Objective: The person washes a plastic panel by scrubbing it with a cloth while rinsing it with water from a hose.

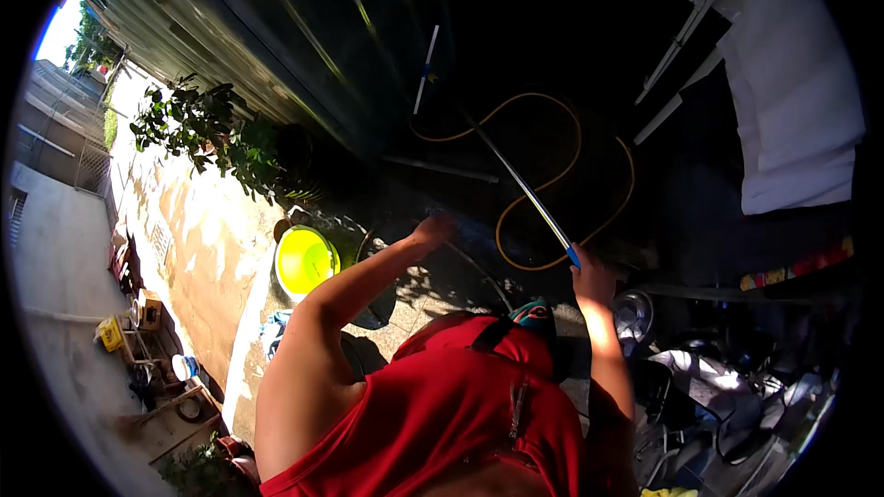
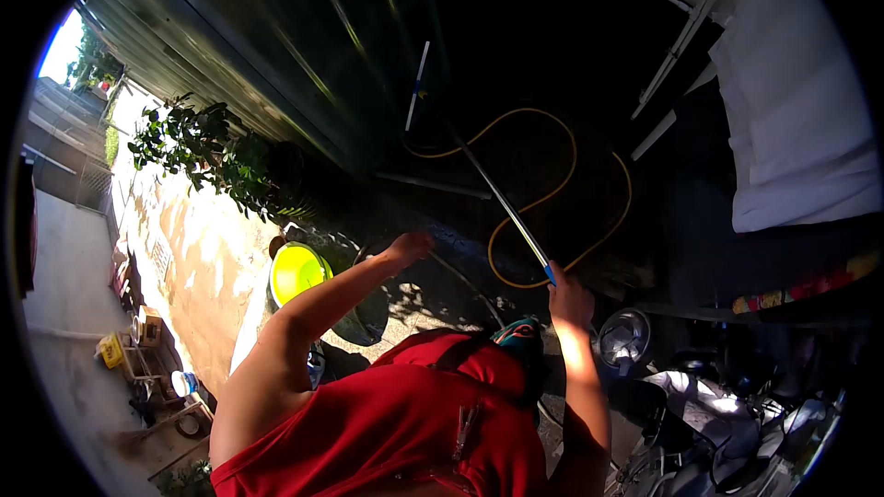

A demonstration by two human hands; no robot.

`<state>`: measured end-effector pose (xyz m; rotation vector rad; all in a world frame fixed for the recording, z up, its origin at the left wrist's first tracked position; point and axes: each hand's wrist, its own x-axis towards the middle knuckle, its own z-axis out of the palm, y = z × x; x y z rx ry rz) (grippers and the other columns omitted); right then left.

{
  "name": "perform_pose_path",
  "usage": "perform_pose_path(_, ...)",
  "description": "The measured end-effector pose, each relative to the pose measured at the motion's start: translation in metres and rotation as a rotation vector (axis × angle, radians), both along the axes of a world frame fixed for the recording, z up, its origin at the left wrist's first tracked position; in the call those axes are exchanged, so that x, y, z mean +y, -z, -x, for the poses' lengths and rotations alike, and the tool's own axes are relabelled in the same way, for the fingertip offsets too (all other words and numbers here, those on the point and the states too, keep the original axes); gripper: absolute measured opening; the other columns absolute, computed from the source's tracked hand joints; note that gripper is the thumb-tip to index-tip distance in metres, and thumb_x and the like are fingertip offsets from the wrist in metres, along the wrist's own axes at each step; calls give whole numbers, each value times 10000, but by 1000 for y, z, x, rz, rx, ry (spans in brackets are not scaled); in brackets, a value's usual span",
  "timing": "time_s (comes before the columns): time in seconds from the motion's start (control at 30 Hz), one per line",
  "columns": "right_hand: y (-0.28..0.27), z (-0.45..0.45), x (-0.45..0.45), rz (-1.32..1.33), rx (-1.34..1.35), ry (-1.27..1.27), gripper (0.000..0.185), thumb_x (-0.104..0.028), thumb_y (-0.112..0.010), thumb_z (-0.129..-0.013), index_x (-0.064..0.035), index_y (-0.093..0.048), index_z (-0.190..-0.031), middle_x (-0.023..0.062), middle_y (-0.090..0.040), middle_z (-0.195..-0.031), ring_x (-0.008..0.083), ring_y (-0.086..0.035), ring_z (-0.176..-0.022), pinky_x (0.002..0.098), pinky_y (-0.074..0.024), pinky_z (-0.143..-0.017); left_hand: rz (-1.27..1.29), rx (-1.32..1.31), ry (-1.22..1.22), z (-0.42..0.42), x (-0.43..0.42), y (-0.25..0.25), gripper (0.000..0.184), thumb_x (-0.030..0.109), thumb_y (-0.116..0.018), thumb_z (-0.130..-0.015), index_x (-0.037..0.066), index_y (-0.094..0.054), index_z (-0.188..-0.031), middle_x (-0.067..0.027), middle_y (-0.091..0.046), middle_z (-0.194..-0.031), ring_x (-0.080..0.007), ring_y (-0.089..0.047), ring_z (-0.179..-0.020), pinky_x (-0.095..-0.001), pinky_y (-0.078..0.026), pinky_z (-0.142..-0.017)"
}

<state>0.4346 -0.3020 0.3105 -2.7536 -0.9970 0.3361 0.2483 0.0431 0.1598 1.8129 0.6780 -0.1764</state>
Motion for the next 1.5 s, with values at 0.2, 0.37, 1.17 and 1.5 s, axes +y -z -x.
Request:
perform_pose_path(0.2, -62, -97, 23, 172, -385, -252, 418, -119, -671, -800, -152, -616, -1213, 116, -634, -836, 278, -671, -685, 366, -534, -589, 42, -60, -152, -46, 13, -11, 305, 204, -584, -900, 42, -622, -1155, -75, -663, -1015, -164, -617, -877, -295, -496, -762)
perform_pose_path(0.37, -109, -197, 106, 158, -608, -460, 206, -60, -641, -802, -132, -707, -984, 86, -632, -680, 250, -663, -680, 362, -511, -600, 79, -126, -297, -101, 16, -22, 407, 353, -605, -914, 34, -632, -1164, -92, -692, -985, -200, -645, -854, -340, -507, -738)
perform_pose_path(1.17, -265, -509, 395, 710, -994, -160, 196, -99, -555, -873, -94, -744, -820, 87, -704, -805, 216, -624, -962, 464, -158, -1176, -1447, 119, -232, -185, 451, -232, 571, 313, -646, -835, 83, -485, -1333, -164, -473, -1382, -358, -412, -1303, -483, -372, -1044)
perform_pose_path(1.5, -235, -554, 425, 797, -1059, -48, 177, -146, -584, -859, -112, -754, -821, 97, -685, -1099, 238, -506, -1223, 485, -85, -1195, -1961, 260, -147, -311, 588, -353, 629, 352, -593, -874, 134, -402, -1433, -108, -312, -1526, -297, -221, -1439, -484, -239, -1140)
